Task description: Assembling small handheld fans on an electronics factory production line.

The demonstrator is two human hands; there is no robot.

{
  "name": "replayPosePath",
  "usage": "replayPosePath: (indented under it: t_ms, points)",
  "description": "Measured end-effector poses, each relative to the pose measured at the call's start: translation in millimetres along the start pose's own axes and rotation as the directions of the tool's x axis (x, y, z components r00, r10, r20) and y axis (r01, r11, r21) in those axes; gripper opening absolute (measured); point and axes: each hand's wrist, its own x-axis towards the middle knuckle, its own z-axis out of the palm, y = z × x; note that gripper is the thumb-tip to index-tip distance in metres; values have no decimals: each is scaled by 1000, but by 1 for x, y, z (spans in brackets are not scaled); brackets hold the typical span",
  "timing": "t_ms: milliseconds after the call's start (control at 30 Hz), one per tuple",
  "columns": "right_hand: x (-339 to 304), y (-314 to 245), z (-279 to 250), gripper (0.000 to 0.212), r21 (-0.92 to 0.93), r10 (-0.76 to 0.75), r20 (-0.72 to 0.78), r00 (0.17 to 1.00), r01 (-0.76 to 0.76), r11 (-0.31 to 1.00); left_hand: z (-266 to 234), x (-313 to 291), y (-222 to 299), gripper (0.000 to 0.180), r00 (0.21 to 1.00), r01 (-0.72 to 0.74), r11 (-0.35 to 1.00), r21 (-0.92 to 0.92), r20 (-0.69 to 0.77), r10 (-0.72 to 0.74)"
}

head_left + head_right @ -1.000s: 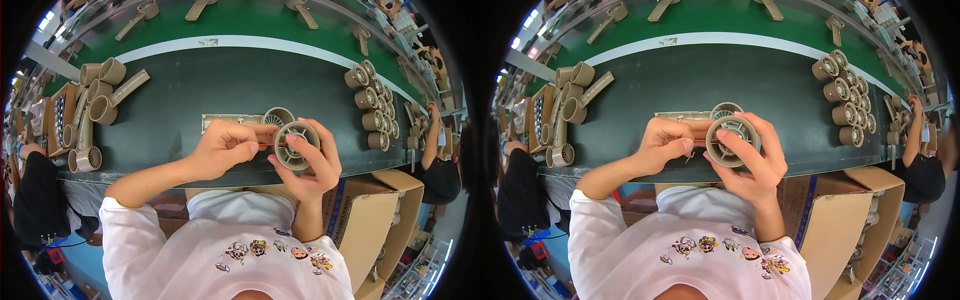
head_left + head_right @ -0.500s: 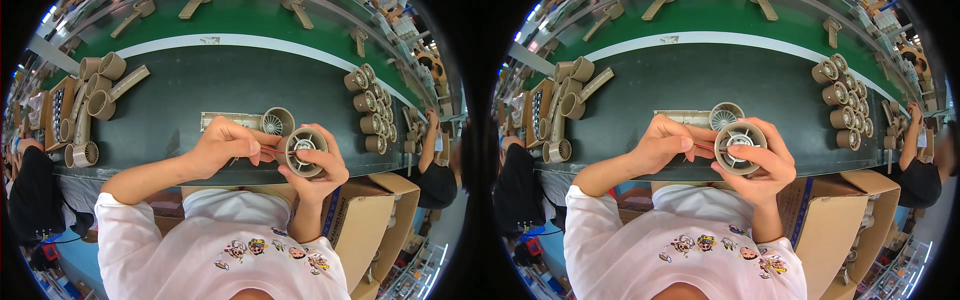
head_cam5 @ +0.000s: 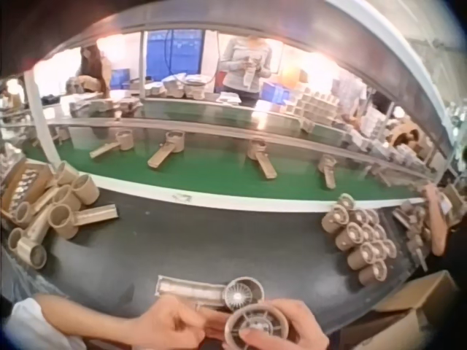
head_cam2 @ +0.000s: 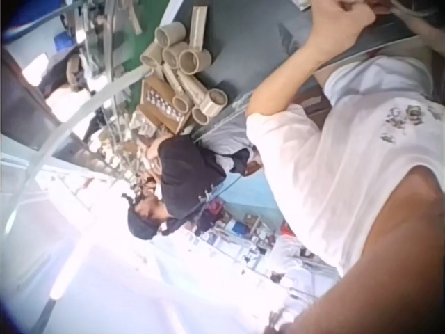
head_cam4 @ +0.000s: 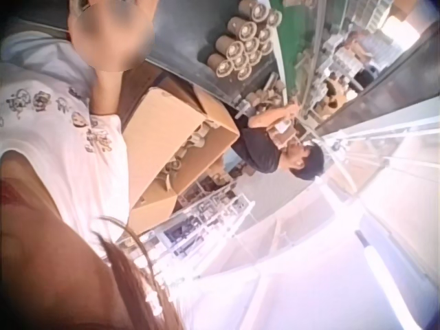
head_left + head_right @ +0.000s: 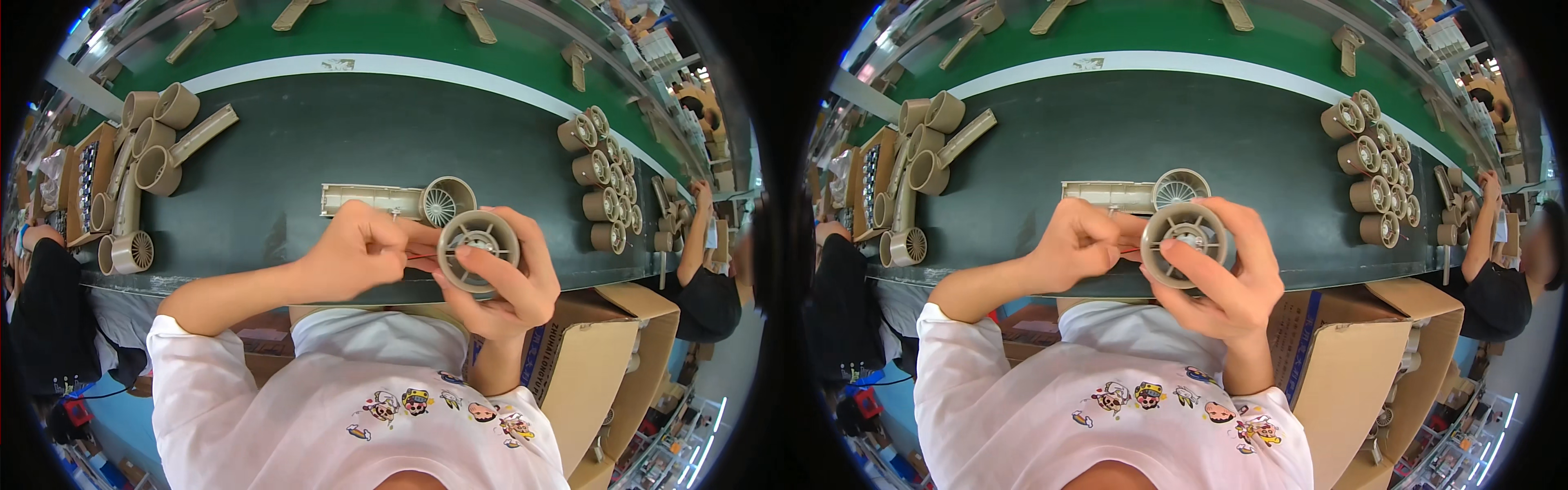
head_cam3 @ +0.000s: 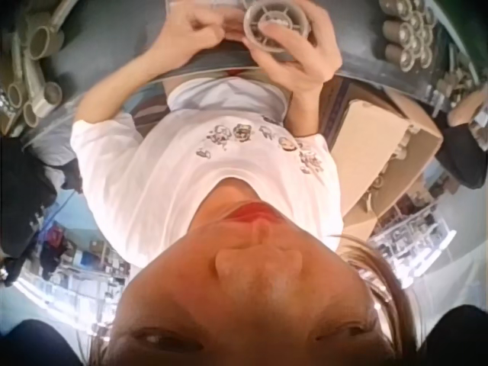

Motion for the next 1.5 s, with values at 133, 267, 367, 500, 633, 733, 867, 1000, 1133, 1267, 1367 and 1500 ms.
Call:
replayPosePath:
  t_ms: [133, 267, 367, 500, 633, 733, 867, 1000, 1133, 1267, 1367, 1500]
  points:
    - [2, -3, 4, 37, -97, -30, 46, 999, 34, 995, 4, -2, -1, 11, 973, -134, 689, 712, -36, 227]
    - [3, -5, 0, 38, -172, -12, 39, 999, 19, 985, -11, 6, 1, 12, 995, -6, 795, 607, -75, 65]
    - [2, -3, -8, 39, -156, 22, -62, 998, -32, 987, -12, 9, 4, 16, 996, 47, 873, 485, -91, -3]
    - [9, 3, -21, 36, -227, -12, -61, 998, -2, 974, -15, 10, 4, 25, 989, -117, 670, 734, 23, 147]
    - [9, 13, -31, 35, -331, 23, -51, 998, -38, 943, -18, 19, 10, 53, 910, -214, 130, 968, 150, 386]
    - [11, 19, -32, 34, -339, 36, 19, 999, -27, 940, -26, 16, 2, 62, 961, -122, 90, 988, 96, 259]
    - [12, 29, -28, 34, -326, 8, 125, 992, 34, 945, -25, 14, -8, 53, 971, -98, 58, 994, 82, 224]
    - [14, 25, -34, 32, -377, 62, 192, 980, 15, 926, -22, 20, -7, 45, 955, -153, 79, 985, 127, 269]
    - [12, 30, -36, 32, -369, 66, 201, 977, 13, 929, -26, 23, -12, 43, 946, -211, 87, 974, 181, 269]
    - [17, 27, -31, 32, -328, 43, 242, 969, 39, 944, -28, 18, -14, 42, 944, -200, 76, 977, 172, 281]
    - [22, 22, -27, 33, -292, 20, 270, 963, 62, 954, -29, 17, -14, 40, 940, -215, 80, 973, 184, 287]
    - [26, 18, -20, 34, -262, -22, 306, 952, 107, 959, -28, 16, -15, 40, 946, -224, 89, 970, 195, 257]
